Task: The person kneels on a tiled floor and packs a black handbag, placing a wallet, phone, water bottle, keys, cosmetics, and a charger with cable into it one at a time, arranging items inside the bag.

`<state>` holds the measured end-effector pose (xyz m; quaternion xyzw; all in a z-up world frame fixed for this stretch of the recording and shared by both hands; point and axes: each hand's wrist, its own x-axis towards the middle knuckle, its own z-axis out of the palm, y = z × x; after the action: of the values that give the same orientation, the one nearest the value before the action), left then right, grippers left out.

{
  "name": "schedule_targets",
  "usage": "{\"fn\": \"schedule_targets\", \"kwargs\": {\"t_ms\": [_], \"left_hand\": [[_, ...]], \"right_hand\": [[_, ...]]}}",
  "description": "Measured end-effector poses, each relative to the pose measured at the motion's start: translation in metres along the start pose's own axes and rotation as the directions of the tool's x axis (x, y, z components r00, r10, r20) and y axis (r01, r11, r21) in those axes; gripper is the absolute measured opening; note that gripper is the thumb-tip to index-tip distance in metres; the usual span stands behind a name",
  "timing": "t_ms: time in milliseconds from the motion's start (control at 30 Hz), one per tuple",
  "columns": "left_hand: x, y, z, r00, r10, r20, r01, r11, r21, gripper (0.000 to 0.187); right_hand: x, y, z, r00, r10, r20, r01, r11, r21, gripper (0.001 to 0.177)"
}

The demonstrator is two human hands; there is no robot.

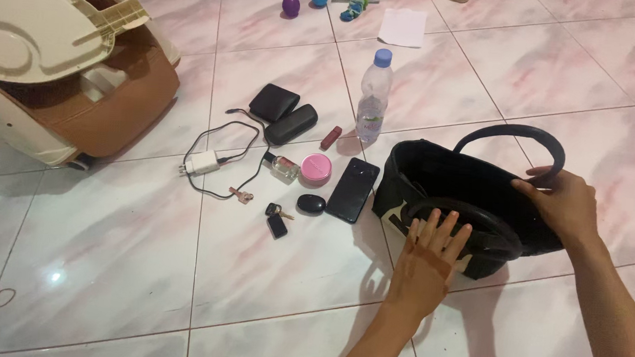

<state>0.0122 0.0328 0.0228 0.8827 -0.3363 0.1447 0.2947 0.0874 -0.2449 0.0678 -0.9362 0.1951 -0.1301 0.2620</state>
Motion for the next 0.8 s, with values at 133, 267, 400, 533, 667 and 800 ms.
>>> {"fn": "schedule_targets", "kwargs": {"t_ms": [133, 267, 400, 533, 667, 800], "left_hand": [[0.003, 0.002, 0.001, 0.999, -0.005, -0.035, 0.002, 0.997, -0.076, 0.067], [0.006, 0.002, -0.003, 0.997, 0.003, -0.074, -0.009, 0.997, -0.076, 0.066], [0.007, -0.001, -0.013, 0.983, 0.039, -0.18, -0.055, 0.995, -0.085, 0.052], [0.015, -0.001, -0.025, 0.918, -0.392, -0.068, 0.331, 0.847, -0.416, 0.019], [0.034, -0.011, -0.035, 0.786, -0.572, -0.235, 0.348, 0.723, -0.598, 0.04], [0.056, -0.021, -0.035, 0.767, -0.636, -0.079, 0.443, 0.615, -0.653, 0.044]], "right_hand": [[-0.007, -0.001, -0.001, 1.0, 0.014, -0.01, -0.013, 0.999, 0.05, 0.045], [-0.017, -0.007, 0.0, 1.0, 0.009, -0.025, -0.006, 0.996, 0.086, 0.049], [-0.021, -0.009, 0.0, 0.996, -0.056, -0.067, 0.061, 0.995, 0.075, 0.052], [-0.022, -0.007, 0.0, 0.995, -0.051, -0.091, 0.057, 0.996, 0.063, 0.066], [-0.03, -0.004, 0.001, 0.958, -0.165, -0.235, 0.153, 0.986, -0.065, 0.09], [-0.063, -0.017, 0.008, 0.904, -0.107, -0.413, 0.112, 0.994, -0.011, 0.057]]}}
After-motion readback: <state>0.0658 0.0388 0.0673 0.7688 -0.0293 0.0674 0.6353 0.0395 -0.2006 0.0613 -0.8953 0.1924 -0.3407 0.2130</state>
